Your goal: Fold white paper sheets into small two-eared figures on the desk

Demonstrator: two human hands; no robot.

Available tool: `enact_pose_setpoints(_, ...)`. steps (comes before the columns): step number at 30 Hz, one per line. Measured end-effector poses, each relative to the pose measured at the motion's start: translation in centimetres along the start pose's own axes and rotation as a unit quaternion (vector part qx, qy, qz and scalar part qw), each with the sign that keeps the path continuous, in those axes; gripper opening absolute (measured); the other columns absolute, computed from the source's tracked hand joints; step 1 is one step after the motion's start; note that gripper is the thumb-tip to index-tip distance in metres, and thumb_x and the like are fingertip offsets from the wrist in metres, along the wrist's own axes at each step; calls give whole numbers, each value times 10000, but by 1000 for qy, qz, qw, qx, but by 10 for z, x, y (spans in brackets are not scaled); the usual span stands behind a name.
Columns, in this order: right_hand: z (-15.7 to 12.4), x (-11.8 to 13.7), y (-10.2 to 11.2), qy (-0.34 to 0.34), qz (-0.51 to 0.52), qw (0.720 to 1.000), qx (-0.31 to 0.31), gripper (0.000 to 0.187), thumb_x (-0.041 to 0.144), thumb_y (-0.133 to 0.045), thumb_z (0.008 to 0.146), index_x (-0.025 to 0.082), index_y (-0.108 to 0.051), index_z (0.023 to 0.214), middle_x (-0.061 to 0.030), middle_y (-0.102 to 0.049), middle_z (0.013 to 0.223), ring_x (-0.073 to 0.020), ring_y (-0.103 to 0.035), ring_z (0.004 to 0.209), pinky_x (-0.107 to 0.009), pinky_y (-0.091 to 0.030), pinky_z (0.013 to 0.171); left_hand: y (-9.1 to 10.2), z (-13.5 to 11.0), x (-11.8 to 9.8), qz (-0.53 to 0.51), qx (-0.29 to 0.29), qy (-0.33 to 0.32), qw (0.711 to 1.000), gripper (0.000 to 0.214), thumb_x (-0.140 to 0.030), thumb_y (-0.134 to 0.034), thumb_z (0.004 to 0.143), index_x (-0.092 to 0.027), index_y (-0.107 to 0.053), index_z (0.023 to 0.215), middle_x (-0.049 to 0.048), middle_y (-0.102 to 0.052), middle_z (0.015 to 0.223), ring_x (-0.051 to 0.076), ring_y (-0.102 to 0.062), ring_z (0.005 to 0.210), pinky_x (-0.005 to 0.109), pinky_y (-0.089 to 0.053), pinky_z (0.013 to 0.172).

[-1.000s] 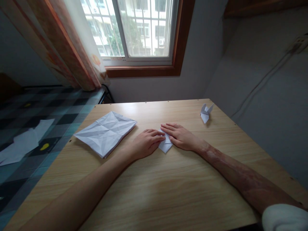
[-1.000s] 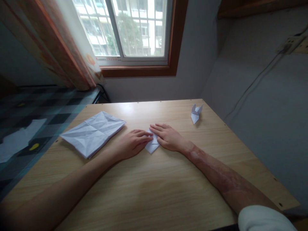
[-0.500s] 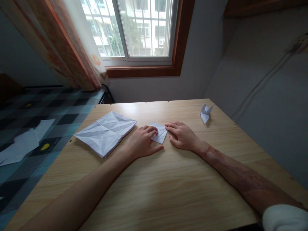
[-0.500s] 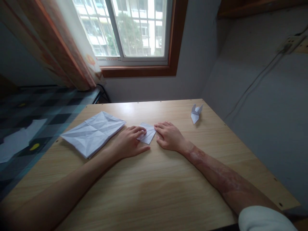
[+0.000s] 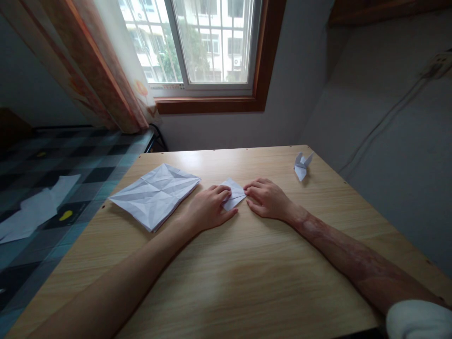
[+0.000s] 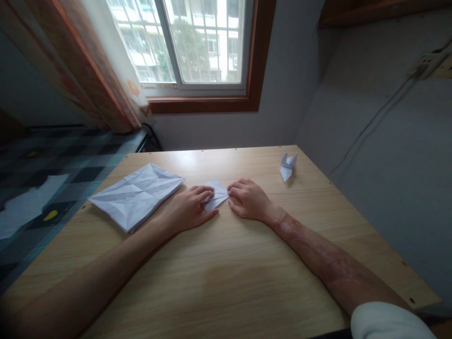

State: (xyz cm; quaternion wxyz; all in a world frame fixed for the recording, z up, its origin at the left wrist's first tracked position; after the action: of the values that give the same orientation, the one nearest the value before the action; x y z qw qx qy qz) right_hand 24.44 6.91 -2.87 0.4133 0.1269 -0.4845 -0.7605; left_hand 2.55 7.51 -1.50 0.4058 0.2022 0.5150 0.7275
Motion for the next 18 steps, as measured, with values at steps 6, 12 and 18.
enact_pose_setpoints(6, -1, 1, -1, 3, 6, 1000, -13, 111, 292, -763, 985, 237, -731, 1076, -92, -811, 1178, -305, -707, 1063, -493, -541, 1024, -4, -2, 0, -3, -21, -2, 1000, 218, -346, -680, 1000, -198, -781, 1125, 105, -819, 1265, 290, -802, 1085, 406, -659, 949)
enact_pose_setpoints(12, -1, 1, -1, 10, 9, 1000, -1, 161, 304, -764, 994, 252, -739, 1145, -92, -798, 1293, -312, -708, 1128, -504, -535, 1054, -3, -4, -6, 26, -8, -50, 998, 182, -248, -639, 979, -203, -769, 1099, 98, -828, 1226, 259, -815, 1026, 364, -645, 903)
enact_pose_setpoints(18, 0, 6, 0, 33, 1, 999, 11, 187, 268, -714, 1037, 286, -750, 1219, -75, -752, 1449, -303, -716, 1243, -509, -525, 1123, -2, -5, -6, 32, -3, -48, 998, 193, -261, -544, 1063, -188, -723, 1079, 100, -828, 997, 247, -801, 861, 358, -609, 790)
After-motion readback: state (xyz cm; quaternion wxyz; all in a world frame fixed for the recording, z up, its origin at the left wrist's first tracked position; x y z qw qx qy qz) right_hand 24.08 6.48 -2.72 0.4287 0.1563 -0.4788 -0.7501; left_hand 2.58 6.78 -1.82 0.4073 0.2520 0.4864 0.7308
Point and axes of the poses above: each hand's wrist, its own z-axis towards the middle knuckle, its own y-axis out of the back of the hand, x = y × z, the point moved 5 cm from there along z, towards the middle knuckle
